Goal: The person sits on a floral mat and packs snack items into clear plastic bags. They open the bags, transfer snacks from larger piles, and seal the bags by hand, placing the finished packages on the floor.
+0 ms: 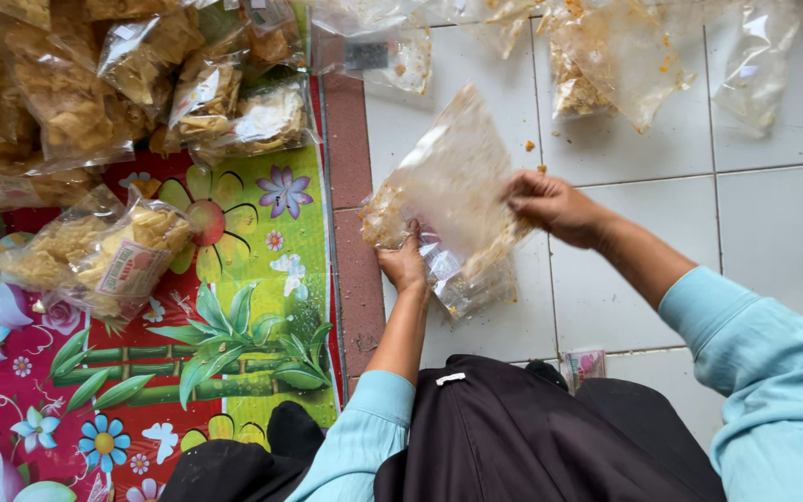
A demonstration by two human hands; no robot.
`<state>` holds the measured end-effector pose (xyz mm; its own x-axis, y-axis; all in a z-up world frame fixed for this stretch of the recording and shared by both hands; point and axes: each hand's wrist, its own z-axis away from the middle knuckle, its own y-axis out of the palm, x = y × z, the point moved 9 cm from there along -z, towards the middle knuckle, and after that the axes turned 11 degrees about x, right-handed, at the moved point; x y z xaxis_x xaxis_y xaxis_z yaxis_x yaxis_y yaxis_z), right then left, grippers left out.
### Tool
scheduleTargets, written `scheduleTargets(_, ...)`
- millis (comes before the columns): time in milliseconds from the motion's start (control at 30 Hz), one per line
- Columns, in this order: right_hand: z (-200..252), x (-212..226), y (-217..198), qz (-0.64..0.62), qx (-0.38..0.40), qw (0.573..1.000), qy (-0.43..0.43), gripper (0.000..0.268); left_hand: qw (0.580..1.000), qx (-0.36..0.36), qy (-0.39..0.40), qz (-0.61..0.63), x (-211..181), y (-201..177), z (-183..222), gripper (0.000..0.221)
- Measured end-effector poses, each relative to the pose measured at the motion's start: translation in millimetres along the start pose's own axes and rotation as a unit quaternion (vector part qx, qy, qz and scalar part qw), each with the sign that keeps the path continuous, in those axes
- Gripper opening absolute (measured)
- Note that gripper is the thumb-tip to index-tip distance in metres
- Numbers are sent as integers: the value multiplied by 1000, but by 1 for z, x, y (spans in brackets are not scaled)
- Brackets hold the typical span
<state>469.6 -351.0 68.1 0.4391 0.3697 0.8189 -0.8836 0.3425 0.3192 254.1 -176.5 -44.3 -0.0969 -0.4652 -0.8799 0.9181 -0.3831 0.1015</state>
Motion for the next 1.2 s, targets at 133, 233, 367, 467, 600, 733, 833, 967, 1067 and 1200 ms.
scheduleTargets(133,31,-50,34,208,-102,967,110,43,998,31,51,10,-1,13,7,59)
scheduleTargets(233,59,-15,45,441,-223,869,16,84,997,38,53,38,2,23,13,58)
scheduleTargets(367,73,36,84,632,-250,714,-167,88,998,35,40,37,9,22,15,62)
scheduleTargets(467,32,31,96,660,-218,707,-128,87,998,47,28,44,14,27,12,63)
scheduleTargets(600,-30,-17,104,666,-93,740,5,87,997,76,-1,24,20,26,9,58)
scheduleTargets(733,-31,-41,110,740,-67,669,-4,99,983,153,-61,77,28,31,6,66)
scheduleTargets(833,-33,-52,100,751,-44,658,48,99,962,215,-76,147,29,31,10,72)
scheduleTargets(967,-41,-46,95,748,-11,658,84,97,859,306,-97,399,19,48,25,82)
scheduleTargets(1067,-44,-42,95,750,24,648,130,96,958,204,-74,187,22,35,19,65)
scheduleTargets(1200,-40,-44,90,754,85,638,131,88,988,108,-26,104,12,29,10,53)
